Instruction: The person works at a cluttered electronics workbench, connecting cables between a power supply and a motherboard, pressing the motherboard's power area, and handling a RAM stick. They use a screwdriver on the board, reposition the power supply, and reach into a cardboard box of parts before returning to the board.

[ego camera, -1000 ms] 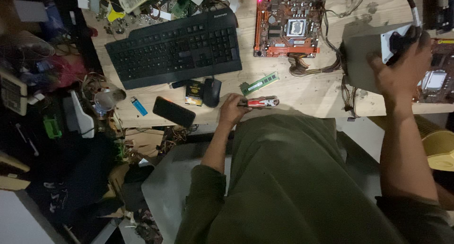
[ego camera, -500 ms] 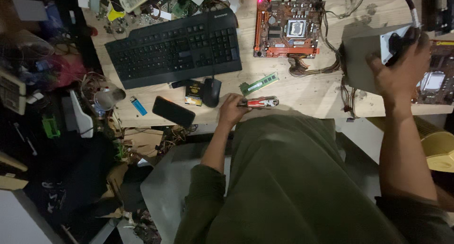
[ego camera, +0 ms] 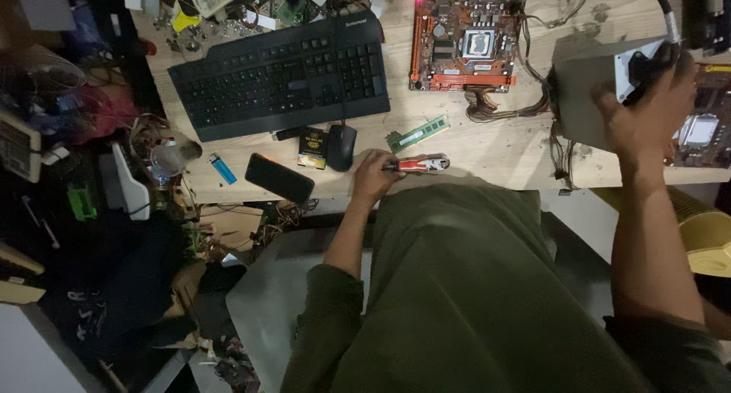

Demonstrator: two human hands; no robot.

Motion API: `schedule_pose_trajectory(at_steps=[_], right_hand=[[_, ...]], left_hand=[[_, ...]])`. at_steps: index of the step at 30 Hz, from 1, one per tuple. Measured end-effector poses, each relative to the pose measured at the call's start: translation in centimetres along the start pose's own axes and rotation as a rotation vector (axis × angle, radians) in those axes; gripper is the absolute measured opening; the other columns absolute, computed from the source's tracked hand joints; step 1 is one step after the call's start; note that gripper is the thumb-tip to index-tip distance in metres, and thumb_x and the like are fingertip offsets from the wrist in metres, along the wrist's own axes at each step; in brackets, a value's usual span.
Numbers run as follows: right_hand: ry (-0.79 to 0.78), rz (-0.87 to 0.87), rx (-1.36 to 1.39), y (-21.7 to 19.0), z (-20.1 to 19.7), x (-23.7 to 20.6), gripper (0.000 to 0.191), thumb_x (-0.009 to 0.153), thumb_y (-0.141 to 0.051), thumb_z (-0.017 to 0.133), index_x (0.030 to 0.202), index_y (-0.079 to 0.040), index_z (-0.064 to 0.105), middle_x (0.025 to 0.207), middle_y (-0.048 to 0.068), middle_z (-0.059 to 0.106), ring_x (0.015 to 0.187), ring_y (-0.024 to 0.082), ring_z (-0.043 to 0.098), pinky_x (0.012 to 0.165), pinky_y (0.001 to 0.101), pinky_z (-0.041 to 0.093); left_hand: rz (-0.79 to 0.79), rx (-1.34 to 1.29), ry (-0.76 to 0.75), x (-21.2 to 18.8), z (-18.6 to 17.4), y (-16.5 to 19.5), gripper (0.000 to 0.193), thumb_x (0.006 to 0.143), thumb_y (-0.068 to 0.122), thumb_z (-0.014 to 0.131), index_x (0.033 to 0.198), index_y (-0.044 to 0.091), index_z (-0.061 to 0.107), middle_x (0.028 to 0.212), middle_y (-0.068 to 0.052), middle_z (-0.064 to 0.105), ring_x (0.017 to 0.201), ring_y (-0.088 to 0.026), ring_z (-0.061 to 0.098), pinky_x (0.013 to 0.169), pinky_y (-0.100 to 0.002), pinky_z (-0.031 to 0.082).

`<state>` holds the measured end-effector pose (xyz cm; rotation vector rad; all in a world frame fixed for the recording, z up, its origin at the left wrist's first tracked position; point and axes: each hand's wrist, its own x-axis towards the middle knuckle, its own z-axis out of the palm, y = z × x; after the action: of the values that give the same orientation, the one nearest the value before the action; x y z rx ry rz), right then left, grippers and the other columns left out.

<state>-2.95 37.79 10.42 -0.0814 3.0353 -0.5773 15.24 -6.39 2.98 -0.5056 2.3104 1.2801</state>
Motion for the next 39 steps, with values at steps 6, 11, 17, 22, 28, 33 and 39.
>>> schedule_pose_trajectory(at_steps=[6,11,17,22,28,33,39], right_hand=[[0.029,-0.053,-0.001,0.0,-0.1,0.0,0.089,0.087,-0.029,0.08,0.156,0.007,0.035,0.158,0.032,0.037,0.142,0.048,0.042,0.122,0.0538,0.034],[0.028,-0.079,0.006,0.0,-0.3,0.0,0.086,0.087,-0.028,0.078,0.155,0.005,0.036,0.156,0.029,0.039,0.141,0.046,0.044,0.122,0.0517,0.037],[0.074,-0.135,-0.006,0.0,-0.3,0.0,0.09,0.084,-0.029,0.08,0.154,0.009,0.037,0.151,0.031,0.04,0.139,0.048,0.044,0.119,0.0542,0.037],[0.031,-0.07,0.064,-0.7,-0.6,0.1,0.084,0.089,-0.033,0.077,0.154,0.003,0.04,0.154,0.028,0.043,0.139,0.043,0.047,0.122,0.0511,0.04],[0.054,-0.09,0.052,-1.9,-1.2,0.1,0.09,0.091,-0.033,0.079,0.153,0.013,0.032,0.148,0.04,0.036,0.134,0.053,0.039,0.115,0.0588,0.033],[0.039,-0.019,0.148,-1.5,-1.9,0.4,0.089,0.099,-0.037,0.078,0.163,0.002,0.03,0.163,0.031,0.033,0.156,0.046,0.034,0.131,0.0534,0.029],[0.068,0.033,0.877,-1.5,-0.4,1.1,0.054,0.122,-0.038,0.063,0.154,0.001,0.045,0.136,0.013,0.057,0.117,0.018,0.052,0.104,0.0325,0.045]], left_hand=[[-0.036,0.016,-0.021,0.2,0.1,0.1,0.04,0.071,0.019,0.09,0.105,0.011,0.072,0.118,-0.003,0.065,0.105,-0.017,0.071,0.093,-0.031,0.057],[0.066,0.053,0.036,0.1,0.4,-0.8,0.042,0.071,0.024,0.091,0.106,0.011,0.072,0.117,-0.005,0.065,0.106,-0.023,0.07,0.091,-0.037,0.057],[0.176,0.235,0.032,-0.1,1.3,-1.0,0.04,0.082,0.025,0.083,0.115,0.011,0.067,0.119,-0.009,0.063,0.114,-0.033,0.062,0.091,-0.046,0.052],[0.191,0.295,-0.088,-0.4,2.4,-0.4,0.034,0.092,0.029,0.072,0.121,0.015,0.064,0.125,-0.009,0.063,0.114,-0.033,0.063,0.089,-0.048,0.053],[0.298,0.442,-0.218,0.9,3.1,2.3,0.045,0.092,0.035,0.069,0.13,0.012,0.056,0.133,-0.011,0.061,0.109,-0.032,0.068,0.081,-0.046,0.057],[0.178,0.457,-0.352,2.1,3.5,8.0,0.053,0.092,0.045,0.07,0.134,0.017,0.055,0.14,-0.013,0.055,0.104,-0.037,0.067,0.079,-0.05,0.056],[0.547,0.137,-0.286,6.6,10.1,21.8,0.071,0.099,0.043,0.063,0.16,0.019,0.035,0.152,-0.016,0.052,0.114,-0.026,0.07,0.106,-0.042,0.055]])
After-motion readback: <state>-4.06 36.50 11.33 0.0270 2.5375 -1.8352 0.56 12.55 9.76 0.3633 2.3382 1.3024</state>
